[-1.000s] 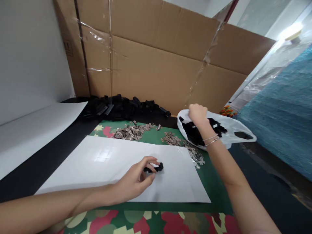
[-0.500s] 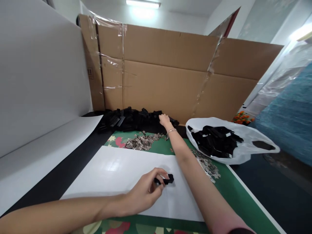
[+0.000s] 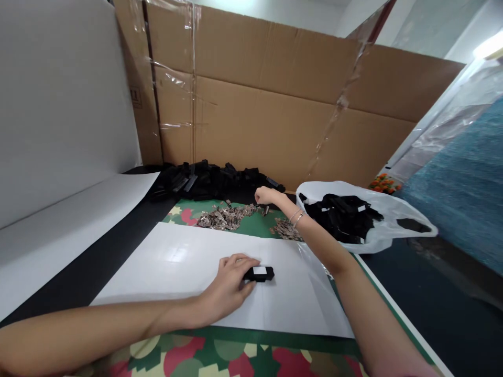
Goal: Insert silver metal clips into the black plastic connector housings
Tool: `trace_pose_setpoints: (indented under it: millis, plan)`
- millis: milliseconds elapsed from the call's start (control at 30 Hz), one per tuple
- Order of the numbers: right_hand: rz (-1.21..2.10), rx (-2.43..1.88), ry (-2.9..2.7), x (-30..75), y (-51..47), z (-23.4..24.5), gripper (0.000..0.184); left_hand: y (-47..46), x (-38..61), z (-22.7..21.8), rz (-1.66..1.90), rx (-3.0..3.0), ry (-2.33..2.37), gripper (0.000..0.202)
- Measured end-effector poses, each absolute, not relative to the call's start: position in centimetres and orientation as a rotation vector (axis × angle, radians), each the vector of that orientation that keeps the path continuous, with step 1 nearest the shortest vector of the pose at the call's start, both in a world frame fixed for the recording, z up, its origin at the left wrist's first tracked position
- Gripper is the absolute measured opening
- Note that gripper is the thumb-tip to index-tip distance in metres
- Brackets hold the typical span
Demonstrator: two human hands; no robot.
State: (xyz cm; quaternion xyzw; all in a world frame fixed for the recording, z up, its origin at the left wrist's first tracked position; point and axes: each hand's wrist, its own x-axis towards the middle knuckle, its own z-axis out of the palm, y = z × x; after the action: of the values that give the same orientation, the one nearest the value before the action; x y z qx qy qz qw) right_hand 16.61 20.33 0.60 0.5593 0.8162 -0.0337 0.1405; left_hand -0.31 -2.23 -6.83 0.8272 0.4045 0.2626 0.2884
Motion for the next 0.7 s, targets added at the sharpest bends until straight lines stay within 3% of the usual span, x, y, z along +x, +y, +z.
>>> trace_pose_setpoints:
  millis: [267, 700]
  plan:
    - [-0.295, 1.505, 2.389, 17.6, 18.7, -1.4, 0.03, -2.0, -0.3, -6.8, 0.718, 2.081, 1.105, 0.032]
    - [-0.556, 1.755, 2.688, 18.9, 16.3, -1.7, 0.03, -1.9, -0.3, -4.9, 0.796, 1.612, 0.965, 0.04]
